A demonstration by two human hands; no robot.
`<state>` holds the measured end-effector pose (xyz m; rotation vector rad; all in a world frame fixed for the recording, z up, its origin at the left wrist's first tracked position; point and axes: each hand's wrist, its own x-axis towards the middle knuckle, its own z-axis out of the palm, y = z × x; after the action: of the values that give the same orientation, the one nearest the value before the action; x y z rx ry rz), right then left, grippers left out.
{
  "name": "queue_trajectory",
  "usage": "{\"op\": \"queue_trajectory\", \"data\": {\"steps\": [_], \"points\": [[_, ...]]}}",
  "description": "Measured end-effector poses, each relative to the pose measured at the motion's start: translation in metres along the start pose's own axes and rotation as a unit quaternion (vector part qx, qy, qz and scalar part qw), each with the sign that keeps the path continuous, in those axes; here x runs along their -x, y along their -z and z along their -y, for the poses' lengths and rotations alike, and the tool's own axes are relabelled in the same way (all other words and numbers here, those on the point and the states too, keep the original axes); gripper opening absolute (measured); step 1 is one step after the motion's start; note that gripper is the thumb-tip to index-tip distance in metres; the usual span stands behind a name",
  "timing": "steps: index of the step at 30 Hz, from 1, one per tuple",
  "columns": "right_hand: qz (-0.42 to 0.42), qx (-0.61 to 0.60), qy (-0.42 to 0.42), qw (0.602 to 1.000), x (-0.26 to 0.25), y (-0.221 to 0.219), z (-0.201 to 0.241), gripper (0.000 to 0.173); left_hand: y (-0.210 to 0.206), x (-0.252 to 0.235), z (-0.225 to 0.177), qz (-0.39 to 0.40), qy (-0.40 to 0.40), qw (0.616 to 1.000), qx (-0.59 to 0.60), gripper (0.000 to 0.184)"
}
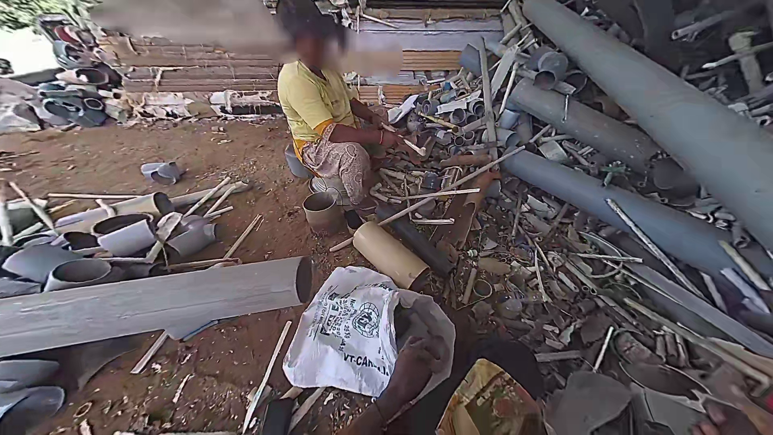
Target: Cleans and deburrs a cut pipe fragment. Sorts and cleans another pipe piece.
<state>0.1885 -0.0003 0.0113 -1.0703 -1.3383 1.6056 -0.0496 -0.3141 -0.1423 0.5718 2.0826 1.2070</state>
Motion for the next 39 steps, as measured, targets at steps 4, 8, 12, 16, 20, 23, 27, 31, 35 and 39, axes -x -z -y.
{"op": "queue_trajectory", "data": {"steps": [4, 8, 12, 16, 20, 23, 27, 31, 35, 39], "points": [[-0.129, -0.031, -0.035, 0.991, 0.007, 0.020, 0.002, 0.009, -0.008, -0.013, -0.034, -0.062, -0.079, 0.995, 0.017, 0.026], [-0.212, -0.088, -0.013, 0.973, 0.015, 0.045, 0.020, 0.014, -0.021, -0.013, -0.115, -0.017, -0.209, 0.977, 0.035, 0.028], [-0.272, -0.132, 0.015, 0.953, 0.010, 0.071, 0.016, 0.029, -0.073, 0.023, -0.187, 0.131, -0.367, 0.920, 0.040, 0.021], [-0.267, -0.209, -0.044, 0.940, 0.008, 0.086, 0.009, 0.053, -0.147, 0.029, -0.225, 0.397, -0.363, 0.796, -0.277, 0.028], [-0.272, -0.252, -0.081, 0.925, 0.005, 0.095, 0.003, 0.059, -0.243, -0.021, -0.197, 0.538, -0.247, 0.672, -0.445, 0.039], [-0.265, -0.270, -0.077, 0.923, 0.003, 0.102, 0.008, 0.059, -0.290, -0.032, -0.140, 0.484, -0.200, 0.686, -0.505, 0.047], [-0.285, -0.273, -0.062, 0.917, -0.004, 0.112, 0.008, 0.064, -0.310, -0.030, -0.109, 0.568, -0.155, 0.577, -0.566, 0.042], [-0.321, -0.318, -0.060, 0.890, -0.012, 0.123, 0.006, 0.059, -0.323, -0.048, -0.119, 0.528, -0.114, 0.613, -0.576, 0.040], [-0.331, -0.366, -0.048, 0.868, -0.021, 0.129, 0.011, 0.054, -0.348, -0.072, -0.128, 0.466, -0.125, 0.796, -0.366, 0.038], [-0.336, -0.346, -0.047, 0.875, -0.021, 0.134, 0.017, 0.051, -0.391, -0.064, -0.135, 0.370, 0.039, 0.928, -0.030, 0.047]]}}
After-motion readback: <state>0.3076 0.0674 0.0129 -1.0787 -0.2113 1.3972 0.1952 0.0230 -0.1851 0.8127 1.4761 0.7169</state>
